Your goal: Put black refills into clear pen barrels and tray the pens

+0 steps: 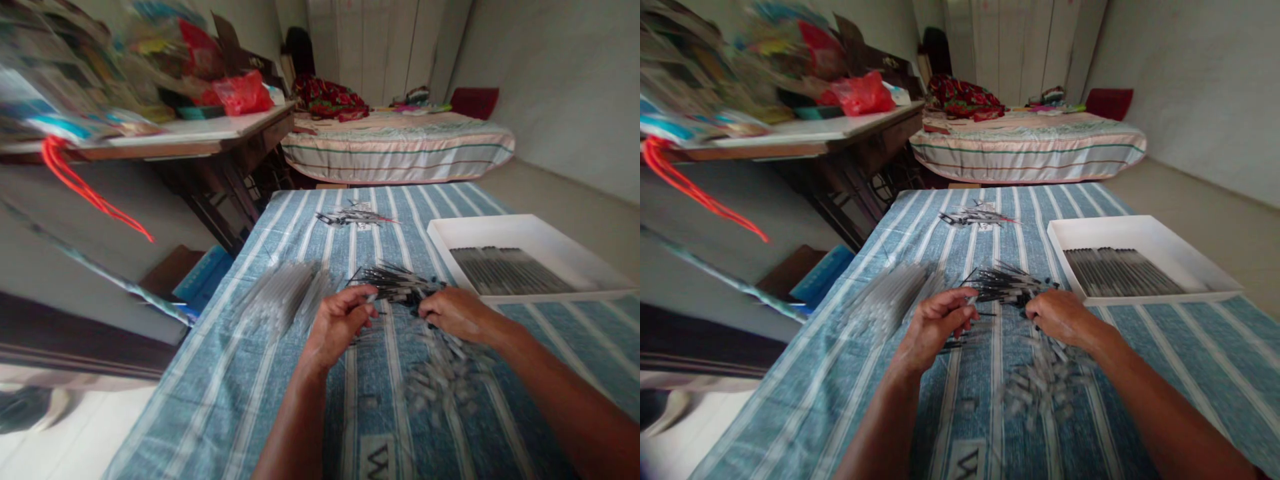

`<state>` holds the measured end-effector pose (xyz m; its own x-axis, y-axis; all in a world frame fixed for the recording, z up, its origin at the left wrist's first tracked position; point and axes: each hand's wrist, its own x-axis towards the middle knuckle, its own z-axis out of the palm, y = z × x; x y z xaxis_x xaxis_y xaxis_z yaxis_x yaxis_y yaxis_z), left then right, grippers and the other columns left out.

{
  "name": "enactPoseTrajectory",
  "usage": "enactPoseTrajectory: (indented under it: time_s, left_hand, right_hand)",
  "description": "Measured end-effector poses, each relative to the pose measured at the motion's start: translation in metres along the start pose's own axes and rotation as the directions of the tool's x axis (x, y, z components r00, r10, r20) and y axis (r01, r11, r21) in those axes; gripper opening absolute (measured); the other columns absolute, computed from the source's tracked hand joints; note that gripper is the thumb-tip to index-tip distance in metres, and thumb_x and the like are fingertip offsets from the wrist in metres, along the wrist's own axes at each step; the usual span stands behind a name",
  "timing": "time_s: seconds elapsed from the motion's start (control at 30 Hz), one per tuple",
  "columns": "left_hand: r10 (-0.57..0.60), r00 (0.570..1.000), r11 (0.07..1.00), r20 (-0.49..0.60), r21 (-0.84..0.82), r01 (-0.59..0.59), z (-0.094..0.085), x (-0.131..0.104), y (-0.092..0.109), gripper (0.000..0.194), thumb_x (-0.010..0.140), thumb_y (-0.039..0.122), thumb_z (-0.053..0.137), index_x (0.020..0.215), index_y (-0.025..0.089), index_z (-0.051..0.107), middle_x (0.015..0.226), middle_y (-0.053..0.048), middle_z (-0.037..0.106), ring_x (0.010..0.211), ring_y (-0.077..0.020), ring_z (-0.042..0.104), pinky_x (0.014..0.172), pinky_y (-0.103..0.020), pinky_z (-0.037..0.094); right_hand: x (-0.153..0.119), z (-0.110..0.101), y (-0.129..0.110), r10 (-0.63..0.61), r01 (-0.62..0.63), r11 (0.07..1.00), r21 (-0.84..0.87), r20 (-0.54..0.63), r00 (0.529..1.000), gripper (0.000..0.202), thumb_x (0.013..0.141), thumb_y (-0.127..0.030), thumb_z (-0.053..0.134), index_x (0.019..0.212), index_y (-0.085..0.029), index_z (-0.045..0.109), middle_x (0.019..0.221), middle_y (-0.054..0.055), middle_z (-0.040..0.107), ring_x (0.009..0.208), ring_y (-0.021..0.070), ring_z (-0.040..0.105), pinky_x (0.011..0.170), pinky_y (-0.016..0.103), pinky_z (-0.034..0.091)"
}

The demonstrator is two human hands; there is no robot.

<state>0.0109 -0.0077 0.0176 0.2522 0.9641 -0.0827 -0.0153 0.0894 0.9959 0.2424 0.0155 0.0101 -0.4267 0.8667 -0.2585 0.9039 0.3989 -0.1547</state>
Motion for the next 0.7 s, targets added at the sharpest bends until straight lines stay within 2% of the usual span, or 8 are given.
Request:
enactPoseTrajectory:
  time_s: [0.1,0.23,0.43,0.7]
  left_hand:
    - [-0.007,1.000,1.000,0.023,0.020,0.007,0.001,0.000,0.000,0.027,0.075,0.021,0.059,0.101,0.016,0.062,0.066,0.001,0.062,0.053,-0.0080,0.049,0.045,-0.019,0.034]
    - [-0.013,0.999,0.999,0.034,0.050,0.011,0.002,0.000,-0.001,0.027,0.075,0.021,0.059,0.101,0.015,0.062,0.066,0.001,0.062,0.053,-0.0081,0.049,0.046,-0.019,0.035]
    - [-0.018,0.998,0.997,0.055,0.074,0.014,0.002,0.000,-0.003,0.028,0.075,0.020,0.058,0.101,0.014,0.062,0.065,0.001,0.062,0.052,-0.0077,0.049,0.047,-0.019,0.036]
    - [-0.042,0.998,0.995,0.050,0.089,0.038,0.005,0.001,0.000,0.026,0.074,0.018,0.057,0.099,0.014,0.063,0.064,0.002,0.062,0.051,-0.0078,0.049,0.048,-0.019,0.037]
  right_hand:
    - [-0.002,-0.002,-0.002,-0.003,0.007,0.994,-0.112,0.032,0.999,0.021,0.073,-0.017,0.052,0.079,-0.025,0.070,0.077,0.004,0.071,0.078,0.0220,0.065,0.057,0.024,0.034]
    - [-0.003,-0.001,-0.007,0.008,-0.005,0.981,-0.196,0.013,1.000,0.021,0.075,-0.019,0.051,0.081,-0.023,0.070,0.079,0.008,0.071,0.079,0.0255,0.066,0.058,0.026,0.037]
    - [0.003,0.001,-0.015,0.038,-0.037,0.987,-0.156,0.001,0.999,0.025,0.082,-0.023,0.044,0.081,-0.022,0.069,0.081,0.009,0.072,0.081,0.0262,0.067,0.060,0.028,0.039]
    - [0.014,0.005,-0.018,0.030,-0.030,0.996,-0.082,-0.008,1.000,0.030,0.085,-0.029,0.042,0.078,-0.021,0.070,0.081,0.009,0.071,0.079,0.0244,0.066,0.061,0.028,0.040]
